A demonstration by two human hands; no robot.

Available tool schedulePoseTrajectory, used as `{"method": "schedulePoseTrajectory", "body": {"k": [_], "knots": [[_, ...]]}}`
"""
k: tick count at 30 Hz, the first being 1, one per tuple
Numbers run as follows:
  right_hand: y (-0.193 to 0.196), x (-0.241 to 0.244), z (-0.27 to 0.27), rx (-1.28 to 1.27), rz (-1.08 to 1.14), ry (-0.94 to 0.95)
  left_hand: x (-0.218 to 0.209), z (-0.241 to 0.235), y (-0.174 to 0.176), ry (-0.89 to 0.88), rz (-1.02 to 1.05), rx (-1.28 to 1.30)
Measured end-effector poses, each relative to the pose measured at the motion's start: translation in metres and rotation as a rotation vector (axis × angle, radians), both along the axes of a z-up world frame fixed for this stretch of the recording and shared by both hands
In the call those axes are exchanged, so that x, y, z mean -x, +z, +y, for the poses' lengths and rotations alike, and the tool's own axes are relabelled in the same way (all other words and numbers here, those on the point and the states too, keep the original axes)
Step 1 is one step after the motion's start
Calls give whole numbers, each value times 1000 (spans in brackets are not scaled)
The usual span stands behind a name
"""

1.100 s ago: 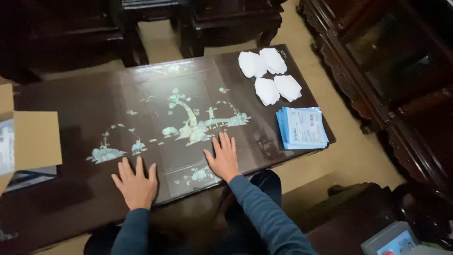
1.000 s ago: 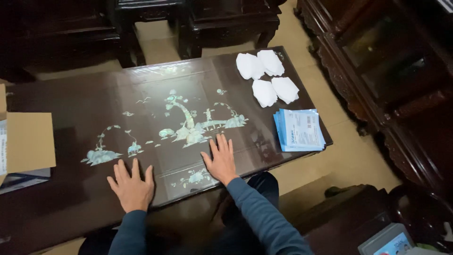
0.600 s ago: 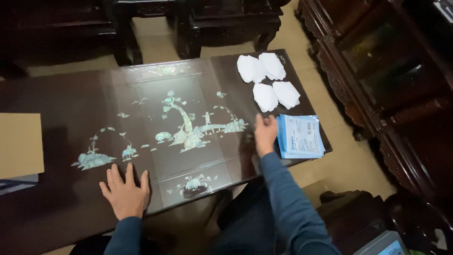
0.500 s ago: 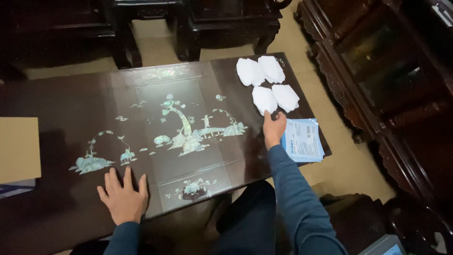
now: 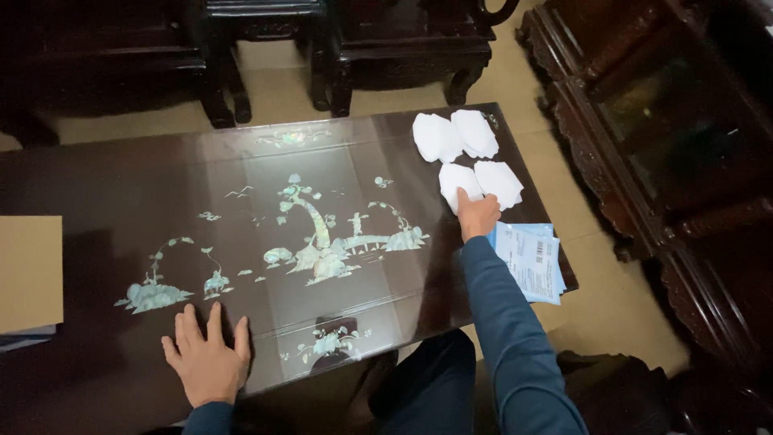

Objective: Manually folding face masks and inserting them into individual plastic envelopes

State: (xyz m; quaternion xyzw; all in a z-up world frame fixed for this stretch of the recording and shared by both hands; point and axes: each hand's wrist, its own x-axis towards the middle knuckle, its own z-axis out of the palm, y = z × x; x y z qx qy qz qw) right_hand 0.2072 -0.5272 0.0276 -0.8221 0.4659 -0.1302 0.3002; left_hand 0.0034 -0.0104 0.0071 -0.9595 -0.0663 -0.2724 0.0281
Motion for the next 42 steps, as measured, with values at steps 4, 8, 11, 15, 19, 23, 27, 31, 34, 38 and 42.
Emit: {"method": "schedulePoseTrajectory", "body": {"k": [4,8,11,15,19,23,27,31,34,38,42], "knots": [[11,-3,7,-91,-12,-15,1,0,-1,5,71,61],[18,-2,15,-375,-101,-24,1,1,-1,-4,103,114],[10,-1,15,-374,-128,28,-1,2,-5,10,57,53],[22,16,36,-279,-156,127,-1,1,0,-14,69,122],[13,48,93,-523,-382,158,-6,-4,14,-3,-37,37],[48,122,224,-897,-414,226,-11,5,3,-28,-62,185],[45,189,324,-1223,-306,273,9,-4,-13,-150,-45,1265],[33,215,380,-1277,-198,387,32,-29,50,-155,55,1916],[26,216,390,-1271,-240,491,35,-13,56,47,81,2103],[19,208,349,-564,-235,901,15,55,0,176,-69,1999],[-10,185,278,330,-360,947,-4,142,-13,208,-113,1714]]}}
